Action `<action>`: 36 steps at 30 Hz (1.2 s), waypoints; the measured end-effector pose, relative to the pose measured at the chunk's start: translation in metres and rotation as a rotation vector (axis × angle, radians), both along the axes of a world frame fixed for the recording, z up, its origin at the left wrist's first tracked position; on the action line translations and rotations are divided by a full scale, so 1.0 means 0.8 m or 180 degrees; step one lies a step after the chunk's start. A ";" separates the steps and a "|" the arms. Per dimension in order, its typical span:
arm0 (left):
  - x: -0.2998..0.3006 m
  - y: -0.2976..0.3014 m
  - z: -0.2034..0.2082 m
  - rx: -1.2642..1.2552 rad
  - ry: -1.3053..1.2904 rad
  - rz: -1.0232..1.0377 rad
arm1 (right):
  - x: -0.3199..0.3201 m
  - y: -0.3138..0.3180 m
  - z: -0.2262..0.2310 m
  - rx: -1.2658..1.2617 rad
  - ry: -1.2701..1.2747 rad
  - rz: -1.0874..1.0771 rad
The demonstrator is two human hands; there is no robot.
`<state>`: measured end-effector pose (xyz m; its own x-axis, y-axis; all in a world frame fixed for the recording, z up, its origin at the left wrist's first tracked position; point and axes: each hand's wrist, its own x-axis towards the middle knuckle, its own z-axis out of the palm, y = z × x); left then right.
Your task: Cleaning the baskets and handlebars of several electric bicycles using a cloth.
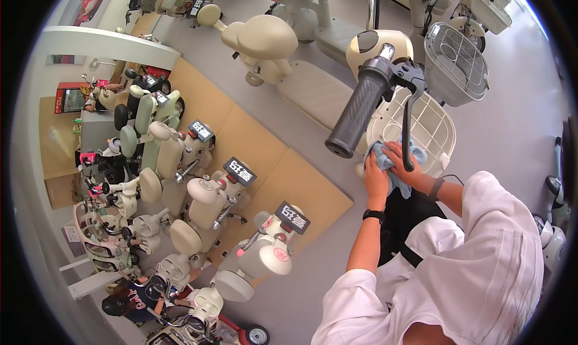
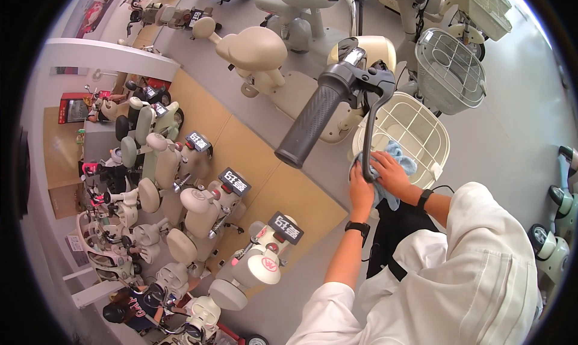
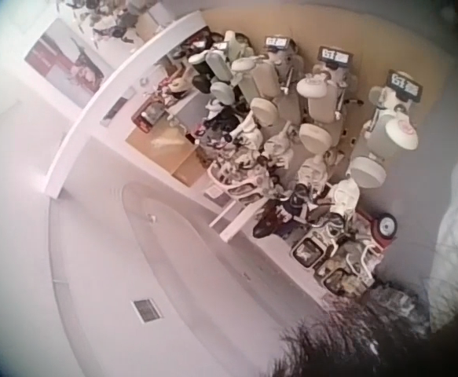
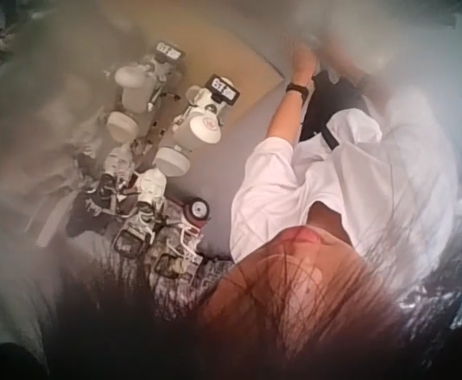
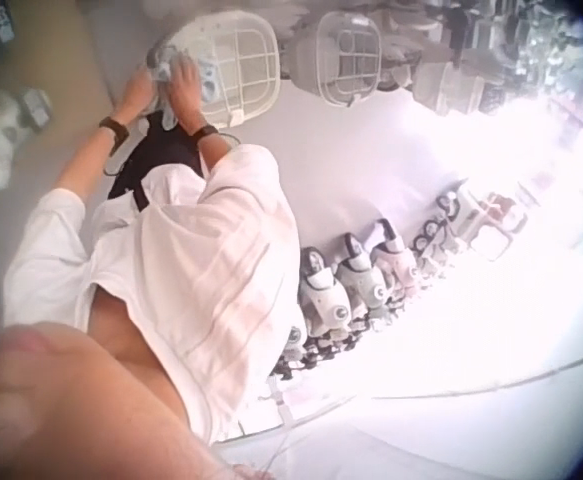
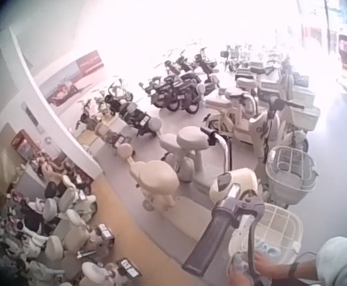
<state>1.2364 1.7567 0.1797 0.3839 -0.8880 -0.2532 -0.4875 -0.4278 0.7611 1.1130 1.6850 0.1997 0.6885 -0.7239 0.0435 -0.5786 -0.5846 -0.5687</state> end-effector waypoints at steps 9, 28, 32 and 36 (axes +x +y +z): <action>0.052 -0.022 0.050 0.1506 0.0694 -0.1512 | -0.015 0.025 0.037 0.0681 0.0532 -0.0227; 0.389 -0.097 0.174 0.0494 0.0470 -0.3204 | 0.297 0.045 0.175 0.1235 -0.0296 -0.2010; 0.483 -0.119 0.192 0.0115 0.0506 -0.2885 | 0.396 0.003 0.203 0.0857 -0.0627 -0.2009; 0.548 -0.166 0.213 -0.0076 0.0403 -0.2625 | 0.460 -0.053 0.215 0.0681 -0.0794 -0.1903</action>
